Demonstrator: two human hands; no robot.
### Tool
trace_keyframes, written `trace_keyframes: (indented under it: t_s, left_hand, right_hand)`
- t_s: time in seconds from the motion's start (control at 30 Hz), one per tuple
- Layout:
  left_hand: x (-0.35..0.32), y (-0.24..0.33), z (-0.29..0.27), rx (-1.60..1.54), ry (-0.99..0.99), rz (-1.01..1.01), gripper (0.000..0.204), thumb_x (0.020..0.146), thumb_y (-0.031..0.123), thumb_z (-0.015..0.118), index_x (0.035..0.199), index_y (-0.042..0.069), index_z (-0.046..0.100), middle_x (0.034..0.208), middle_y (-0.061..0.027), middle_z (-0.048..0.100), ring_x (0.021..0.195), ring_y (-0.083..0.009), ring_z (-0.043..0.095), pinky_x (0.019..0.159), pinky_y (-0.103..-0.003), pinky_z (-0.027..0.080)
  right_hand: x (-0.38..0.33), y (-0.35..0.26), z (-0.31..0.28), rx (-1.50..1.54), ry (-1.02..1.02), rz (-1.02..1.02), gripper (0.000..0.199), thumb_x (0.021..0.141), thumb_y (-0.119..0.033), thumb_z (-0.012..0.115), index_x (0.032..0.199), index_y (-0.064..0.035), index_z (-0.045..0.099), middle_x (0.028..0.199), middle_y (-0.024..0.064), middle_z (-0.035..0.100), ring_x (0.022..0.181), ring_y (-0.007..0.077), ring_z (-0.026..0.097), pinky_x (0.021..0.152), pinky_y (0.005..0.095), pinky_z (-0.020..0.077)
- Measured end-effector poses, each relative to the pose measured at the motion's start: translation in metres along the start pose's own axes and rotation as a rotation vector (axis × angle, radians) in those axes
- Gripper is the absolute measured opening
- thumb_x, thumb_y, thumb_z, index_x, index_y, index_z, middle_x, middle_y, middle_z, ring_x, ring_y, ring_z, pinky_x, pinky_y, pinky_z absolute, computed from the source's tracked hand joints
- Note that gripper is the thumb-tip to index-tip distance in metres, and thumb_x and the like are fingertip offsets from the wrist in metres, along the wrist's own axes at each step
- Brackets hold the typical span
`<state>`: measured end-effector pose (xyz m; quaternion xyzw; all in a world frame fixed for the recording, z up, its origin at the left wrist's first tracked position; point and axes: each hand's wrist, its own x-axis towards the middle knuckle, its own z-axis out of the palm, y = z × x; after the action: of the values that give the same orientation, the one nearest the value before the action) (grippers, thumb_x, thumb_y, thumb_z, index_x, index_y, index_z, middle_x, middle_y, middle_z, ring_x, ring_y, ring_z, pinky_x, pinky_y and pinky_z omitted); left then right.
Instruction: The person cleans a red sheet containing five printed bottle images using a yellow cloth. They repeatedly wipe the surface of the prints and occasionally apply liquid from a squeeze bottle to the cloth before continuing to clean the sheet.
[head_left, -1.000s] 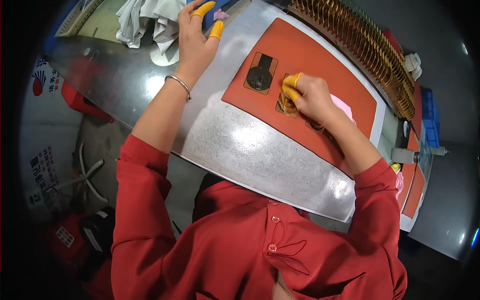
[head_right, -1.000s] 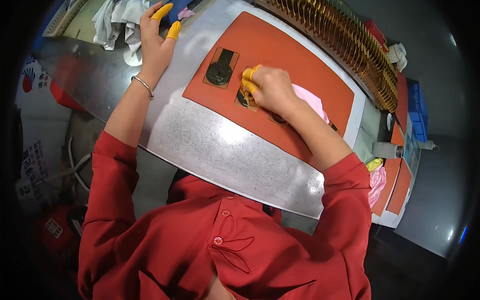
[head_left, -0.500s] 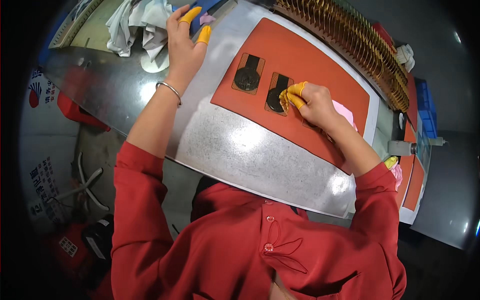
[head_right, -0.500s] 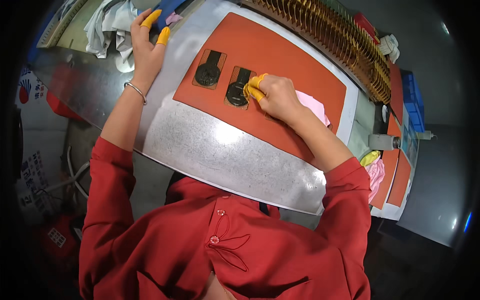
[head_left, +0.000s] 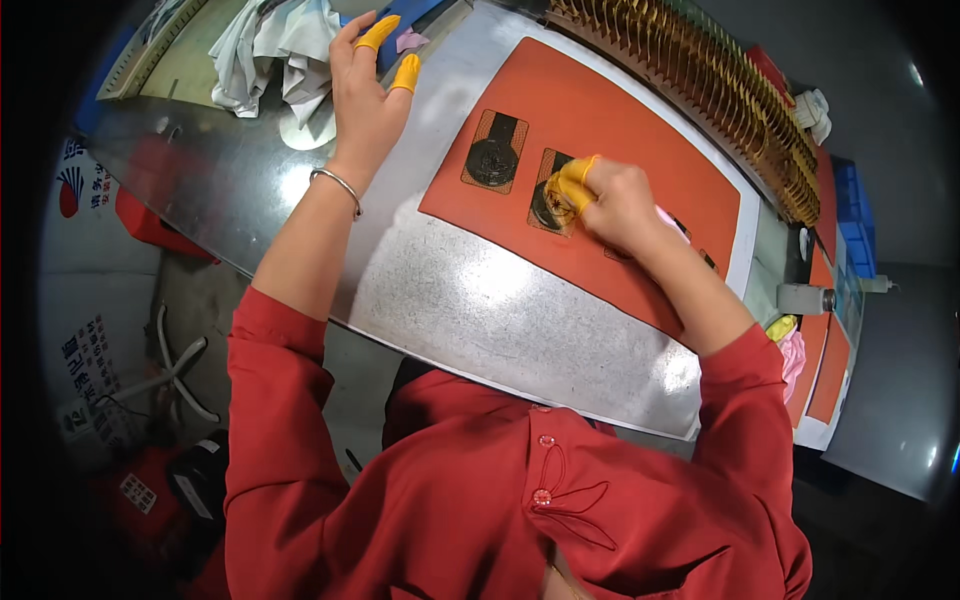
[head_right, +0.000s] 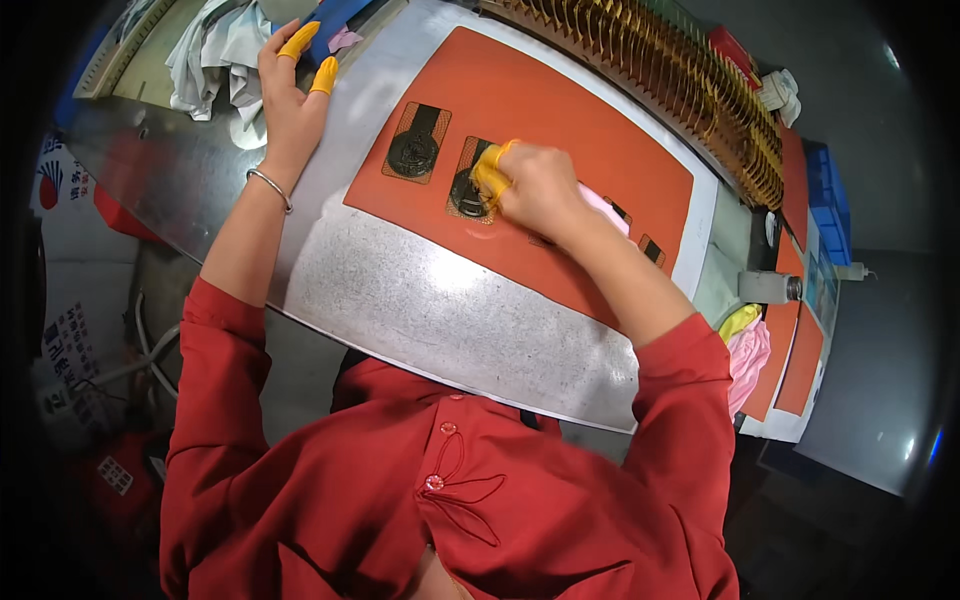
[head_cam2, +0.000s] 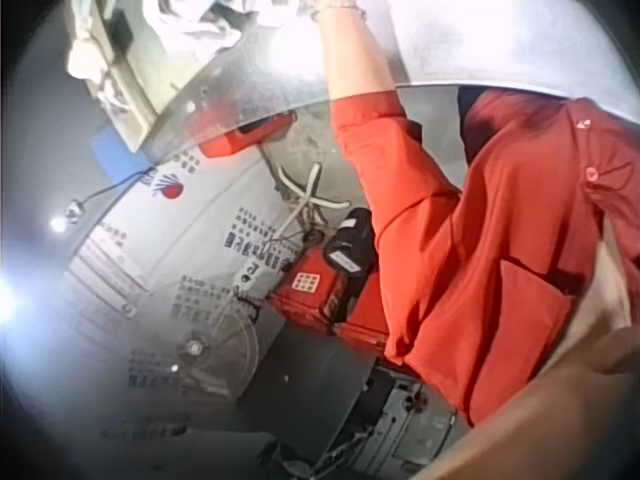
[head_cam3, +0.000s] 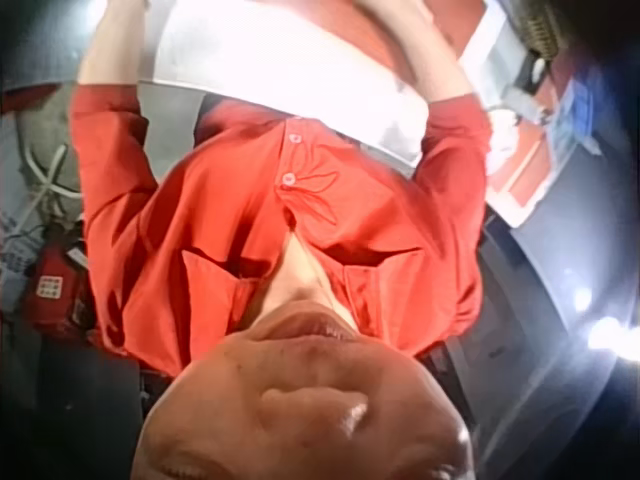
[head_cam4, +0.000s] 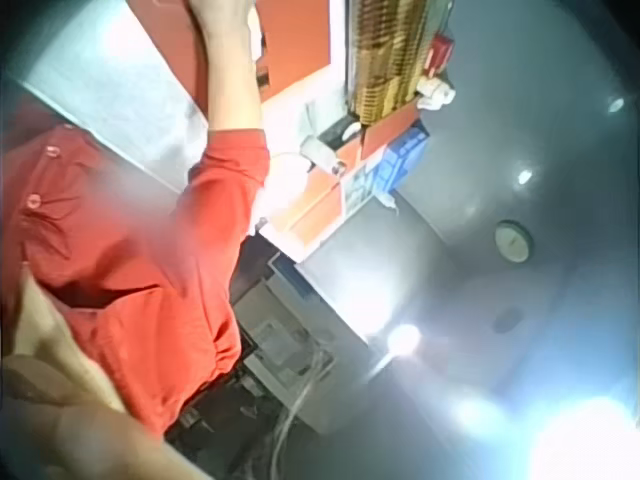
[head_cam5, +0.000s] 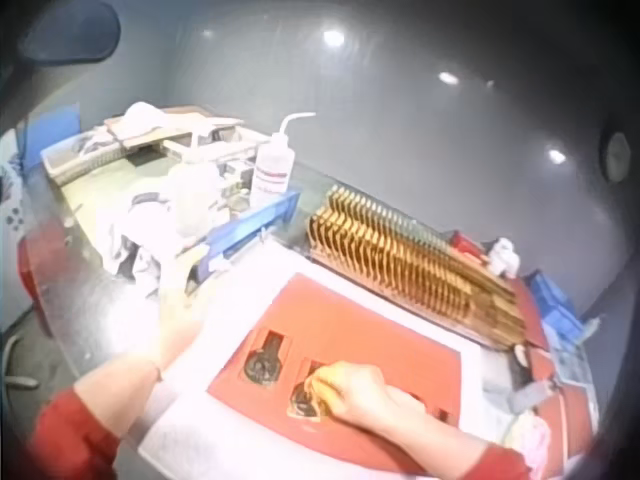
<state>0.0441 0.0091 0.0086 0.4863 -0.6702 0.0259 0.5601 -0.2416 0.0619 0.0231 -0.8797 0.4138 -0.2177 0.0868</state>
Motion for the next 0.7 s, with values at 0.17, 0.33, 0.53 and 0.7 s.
trace_keyframes:
  t_s: [0.17,0.33,0.53,0.7]
  left_hand:
    - [-0.003,-0.003,0.001,-0.012,0.018,-0.038,0.040,0.079,0.005,0.062,0.118,-0.001,0.052,0.128,-0.0138,0.040,0.115,-0.0278,0.043,0.096,-0.034,0.038]
    - [-0.001,-0.003,0.001,-0.050,0.021,-0.035,0.041,0.080,0.001,0.059,0.120,-0.001,0.051,0.128,-0.0115,0.040,0.109,-0.0221,0.048,0.095,-0.031,0.039]
    - [0.005,0.001,0.003,-0.139,0.041,-0.088,0.042,0.076,0.003,0.063,0.116,-0.001,0.052,0.125,-0.0147,0.040,0.104,-0.0270,0.049,0.088,-0.034,0.043]
    - [0.001,0.001,-0.001,-0.088,0.021,-0.088,0.043,0.077,-0.003,0.059,0.119,-0.001,0.050,0.127,-0.0099,0.039,0.102,-0.0187,0.050,0.092,-0.030,0.041]
  right_hand:
    - [-0.015,-0.005,-0.007,0.020,-0.184,-0.123,0.010,0.076,-0.010,0.065,0.086,-0.0074,0.065,0.072,0.0106,0.062,0.067,0.0280,0.061,0.061,0.0364,0.0488]
    - [0.013,0.020,-0.011,-0.045,-0.088,0.064,0.010,0.076,-0.008,0.063,0.085,-0.0055,0.064,0.073,0.0146,0.061,0.065,0.0309,0.060,0.057,0.0367,0.0476]
    - [-0.011,-0.011,-0.001,0.060,-0.101,-0.132,0.009,0.072,-0.009,0.067,0.079,-0.0068,0.065,0.068,0.0104,0.060,0.063,0.0278,0.059,0.056,0.0369,0.0480]
    - [0.040,0.002,0.005,0.003,-0.129,0.039,0.011,0.073,-0.007,0.066,0.084,-0.0061,0.064,0.071,0.0116,0.061,0.066,0.0299,0.060,0.058,0.0369,0.0479]
